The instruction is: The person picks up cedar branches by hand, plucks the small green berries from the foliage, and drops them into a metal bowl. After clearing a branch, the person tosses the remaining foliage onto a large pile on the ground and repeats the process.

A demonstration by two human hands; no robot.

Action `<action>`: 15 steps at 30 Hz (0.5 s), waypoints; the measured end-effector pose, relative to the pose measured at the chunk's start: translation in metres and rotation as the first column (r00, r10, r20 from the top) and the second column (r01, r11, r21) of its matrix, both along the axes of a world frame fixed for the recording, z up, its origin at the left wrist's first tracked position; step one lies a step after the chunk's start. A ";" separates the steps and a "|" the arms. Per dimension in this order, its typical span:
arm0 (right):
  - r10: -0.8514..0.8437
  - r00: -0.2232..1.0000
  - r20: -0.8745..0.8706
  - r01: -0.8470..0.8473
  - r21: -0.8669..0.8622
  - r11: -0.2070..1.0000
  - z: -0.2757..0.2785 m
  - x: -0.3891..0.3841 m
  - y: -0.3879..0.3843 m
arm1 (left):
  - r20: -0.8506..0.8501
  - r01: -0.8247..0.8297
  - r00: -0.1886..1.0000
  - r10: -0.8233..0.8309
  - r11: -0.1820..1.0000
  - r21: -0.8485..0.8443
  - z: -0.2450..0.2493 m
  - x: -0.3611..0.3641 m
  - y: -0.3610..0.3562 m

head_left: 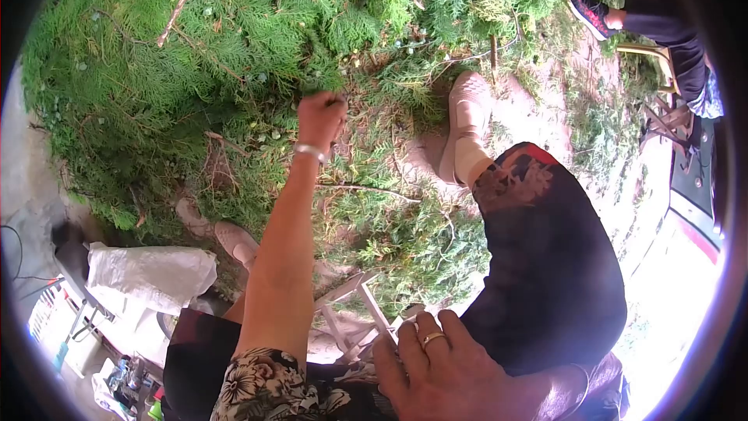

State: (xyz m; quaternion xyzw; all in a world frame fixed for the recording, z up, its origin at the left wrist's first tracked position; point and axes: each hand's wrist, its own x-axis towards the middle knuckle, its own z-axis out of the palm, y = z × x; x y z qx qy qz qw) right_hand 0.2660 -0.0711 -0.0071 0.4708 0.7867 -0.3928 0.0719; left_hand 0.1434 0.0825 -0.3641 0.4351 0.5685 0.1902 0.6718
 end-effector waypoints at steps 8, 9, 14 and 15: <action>0.014 0.999 -0.029 -0.014 -0.011 1.000 -0.001 -0.002 -0.002 | 0.039 -0.347 0.937 0.346 0.938 0.017 -0.019 -0.009 -0.035; 0.015 1.000 -0.027 -0.015 -0.013 1.000 -0.001 -0.002 -0.001 | -0.121 -0.167 0.968 0.221 0.923 0.347 -0.029 -0.002 -0.032; 0.010 1.000 0.005 -0.010 -0.033 0.999 -0.002 -0.004 0.001 | -0.768 0.554 0.641 -0.009 0.697 0.455 -0.032 0.023 -0.024; 0.013 1.000 0.001 -0.013 -0.034 0.999 -0.002 -0.005 0.001 | -0.774 0.554 0.633 -0.003 0.700 0.450 -0.034 0.018 -0.026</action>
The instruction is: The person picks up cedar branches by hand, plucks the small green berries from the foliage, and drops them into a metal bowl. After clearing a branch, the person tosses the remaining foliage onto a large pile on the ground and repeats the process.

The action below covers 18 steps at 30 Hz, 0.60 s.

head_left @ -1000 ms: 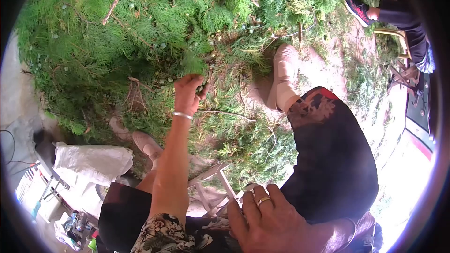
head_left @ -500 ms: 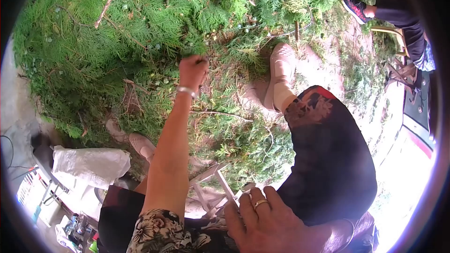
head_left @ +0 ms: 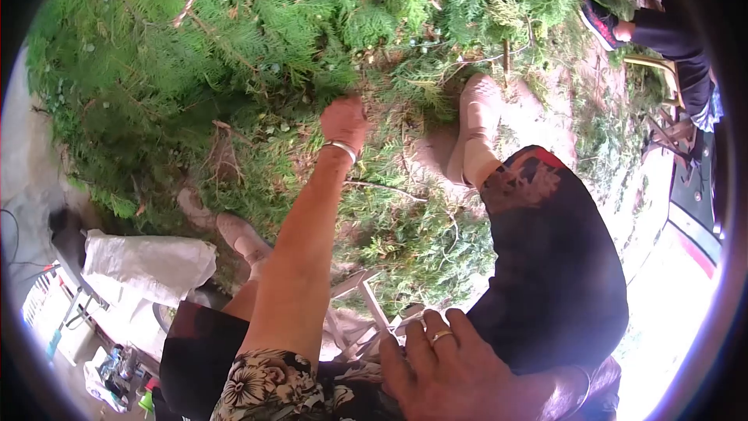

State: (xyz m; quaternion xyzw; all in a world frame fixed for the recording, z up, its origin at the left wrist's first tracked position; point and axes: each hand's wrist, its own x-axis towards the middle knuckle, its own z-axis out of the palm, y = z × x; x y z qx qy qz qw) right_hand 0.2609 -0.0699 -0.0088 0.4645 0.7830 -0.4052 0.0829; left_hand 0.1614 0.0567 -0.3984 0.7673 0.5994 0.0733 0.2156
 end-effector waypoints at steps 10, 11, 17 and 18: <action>0.041 0.999 -0.031 -0.042 -0.044 0.998 0.001 -0.008 -0.005 | 0.362 0.111 -0.177 0.915 0.384 -0.917 0.070 -0.090 -0.059; 0.037 0.999 -0.028 -0.040 -0.094 0.995 0.001 -0.009 -0.004 | 0.348 -0.031 -0.149 0.926 0.347 -0.937 0.073 -0.094 -0.055; 0.148 0.989 0.025 -0.146 -0.056 0.988 0.001 -0.012 0.005 | 0.434 -0.612 0.586 0.684 0.725 -0.316 0.018 -0.131 -0.012; 0.149 0.989 0.026 -0.147 -0.056 0.988 0.001 -0.012 0.006 | 0.265 -0.571 0.781 0.566 0.818 -0.065 0.014 -0.134 -0.007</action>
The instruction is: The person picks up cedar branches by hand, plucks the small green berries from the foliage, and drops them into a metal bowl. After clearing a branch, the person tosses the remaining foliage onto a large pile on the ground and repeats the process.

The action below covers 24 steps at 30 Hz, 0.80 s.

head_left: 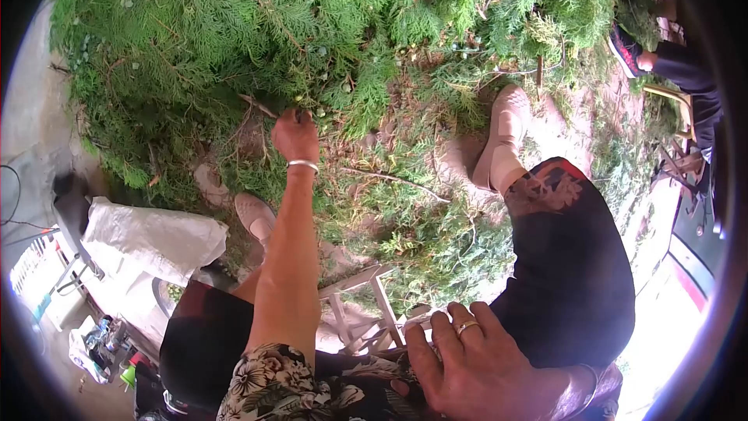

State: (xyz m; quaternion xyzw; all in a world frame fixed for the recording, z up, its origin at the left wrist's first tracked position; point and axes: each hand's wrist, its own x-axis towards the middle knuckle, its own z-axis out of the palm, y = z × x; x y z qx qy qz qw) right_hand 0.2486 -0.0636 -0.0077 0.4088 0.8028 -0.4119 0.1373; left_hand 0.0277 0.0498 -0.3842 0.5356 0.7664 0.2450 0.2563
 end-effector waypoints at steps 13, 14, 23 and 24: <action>0.054 0.999 -0.002 -0.053 0.053 0.997 0.000 0.000 -0.005 | 0.734 -0.241 0.496 0.464 0.886 -0.397 0.038 -0.001 -0.055; 0.045 0.999 -0.010 -0.045 0.043 0.998 0.000 -0.001 -0.006 | 0.734 -0.243 0.493 0.467 0.884 -0.400 0.031 0.000 -0.051; -0.051 0.998 -0.030 0.052 0.026 0.998 0.000 -0.002 0.000 | -0.329 0.300 0.897 -0.294 0.953 -0.033 -0.006 0.015 0.007; -0.051 0.998 -0.031 0.052 0.024 0.998 -0.001 -0.002 -0.001 | 0.053 0.168 0.985 -0.162 0.975 -0.144 0.005 0.013 0.002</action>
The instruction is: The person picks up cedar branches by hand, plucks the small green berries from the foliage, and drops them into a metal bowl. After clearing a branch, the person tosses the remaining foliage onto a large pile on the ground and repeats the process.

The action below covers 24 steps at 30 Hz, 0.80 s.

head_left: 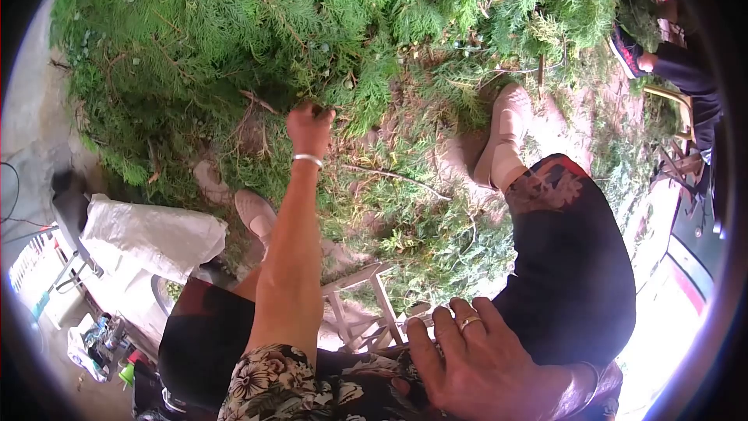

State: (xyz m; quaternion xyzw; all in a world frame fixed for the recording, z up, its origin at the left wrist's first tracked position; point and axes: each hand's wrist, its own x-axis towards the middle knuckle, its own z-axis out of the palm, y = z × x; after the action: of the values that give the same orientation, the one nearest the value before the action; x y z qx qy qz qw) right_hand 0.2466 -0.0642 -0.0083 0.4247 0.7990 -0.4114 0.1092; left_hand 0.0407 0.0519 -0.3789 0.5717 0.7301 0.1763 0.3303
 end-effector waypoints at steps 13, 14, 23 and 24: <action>-0.032 0.999 0.037 0.030 0.067 0.997 0.001 -0.006 -0.008 | 0.550 -0.457 0.538 0.639 0.769 -0.446 0.037 -0.019 -0.039; -0.037 0.999 0.037 0.035 0.066 0.997 0.001 -0.006 -0.007 | 0.373 -0.377 0.817 0.439 0.897 -0.230 0.029 -0.022 -0.026; -0.045 0.998 0.032 0.043 0.070 0.997 0.002 -0.006 -0.008 | -0.525 0.224 0.838 -0.147 0.971 0.086 -0.001 -0.025 -0.033; -0.043 0.999 0.033 0.041 0.072 0.997 0.002 -0.005 -0.007 | -0.354 0.114 0.930 -0.098 0.993 0.025 -0.003 -0.032 -0.040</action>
State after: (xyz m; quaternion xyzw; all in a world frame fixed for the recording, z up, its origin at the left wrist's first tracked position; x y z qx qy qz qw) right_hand 0.2418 -0.0711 -0.0061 0.4520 0.8022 -0.3774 0.0990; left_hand 0.0087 0.0123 -0.3822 0.6398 0.7413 0.0696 0.1904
